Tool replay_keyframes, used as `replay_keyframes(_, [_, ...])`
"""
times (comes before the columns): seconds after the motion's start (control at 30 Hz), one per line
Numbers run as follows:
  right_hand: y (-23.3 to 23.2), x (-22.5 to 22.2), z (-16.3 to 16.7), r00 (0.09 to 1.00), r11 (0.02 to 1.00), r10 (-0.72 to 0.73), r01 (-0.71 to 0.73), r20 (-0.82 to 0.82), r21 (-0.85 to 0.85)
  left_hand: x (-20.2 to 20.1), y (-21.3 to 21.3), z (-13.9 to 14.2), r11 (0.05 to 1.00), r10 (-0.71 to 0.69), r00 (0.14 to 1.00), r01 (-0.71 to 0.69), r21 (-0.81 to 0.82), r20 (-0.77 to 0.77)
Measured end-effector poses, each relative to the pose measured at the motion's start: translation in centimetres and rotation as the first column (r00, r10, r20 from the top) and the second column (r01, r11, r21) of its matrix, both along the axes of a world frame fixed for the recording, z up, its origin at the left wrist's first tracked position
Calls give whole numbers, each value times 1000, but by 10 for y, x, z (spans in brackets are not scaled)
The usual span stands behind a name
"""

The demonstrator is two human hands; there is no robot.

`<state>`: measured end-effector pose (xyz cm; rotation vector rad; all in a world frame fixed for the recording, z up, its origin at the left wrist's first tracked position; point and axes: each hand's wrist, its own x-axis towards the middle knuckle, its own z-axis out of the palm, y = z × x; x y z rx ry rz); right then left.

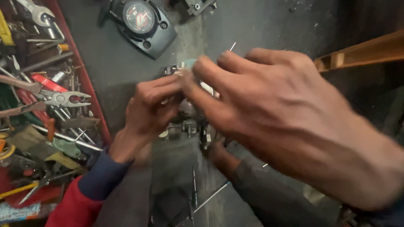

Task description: The person sits on the workshop floor repairing a small motorcycle engine. They use a wrench to loosen a bolt on the engine casing, work on the cylinder head with a teal-handled tool, reposition the engine, and manipulate bolts and components by hand while sorting through scattered parts on the floor.

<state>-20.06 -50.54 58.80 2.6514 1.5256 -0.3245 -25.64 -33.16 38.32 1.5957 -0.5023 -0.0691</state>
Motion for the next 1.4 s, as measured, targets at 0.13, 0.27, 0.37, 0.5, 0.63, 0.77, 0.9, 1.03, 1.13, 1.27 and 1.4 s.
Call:
replay_keyframes(0.13, [1,-6,-12,925,723,-314,87,-215,-685,-2,-1,-2,993,-26,996,36,117,-90])
replay_keyframes(0.27, [0,-4,-6,987,991,-128,122,-99,-60,-1,2,-2,993,-52,993,61,96,-102])
replay_keyframes(0.37, [7,6,4,993,999,-11,6,-119,-45,0,0,-2,996,-42,998,46,81,-50])
replay_keyframes(0.5, [30,13,3,918,761,-318,98,-237,-641,-3,-1,1,980,-7,995,27,196,-102])
replay_keyframes(0.63, [21,10,4,989,950,-126,97,-77,-298,-4,3,4,973,-23,979,69,221,-203])
replay_keyframes(0.77, [-7,-5,-10,1000,940,-5,4,-2,-341,-2,1,6,990,-33,997,42,136,-73])
replay_keyframes(0.9, [-25,-14,-19,999,937,-31,21,-23,-350,-2,-3,6,993,5,998,2,116,-59])
replay_keyframes(1.03, [-18,-9,-12,987,972,-149,135,-63,-192,-2,0,4,990,-61,989,78,121,-136])
replay_keyframes(1.13, [-4,5,0,995,1000,9,-8,-95,12,-3,-1,2,986,-47,990,68,154,-135])
replay_keyframes(1.27, [24,15,5,952,810,-242,91,-189,-579,-4,-3,1,989,-41,993,56,137,-108])
replay_keyframes(1.4, [28,12,1,903,817,-362,186,-233,-546,-5,-3,1,991,-33,994,46,123,-106])
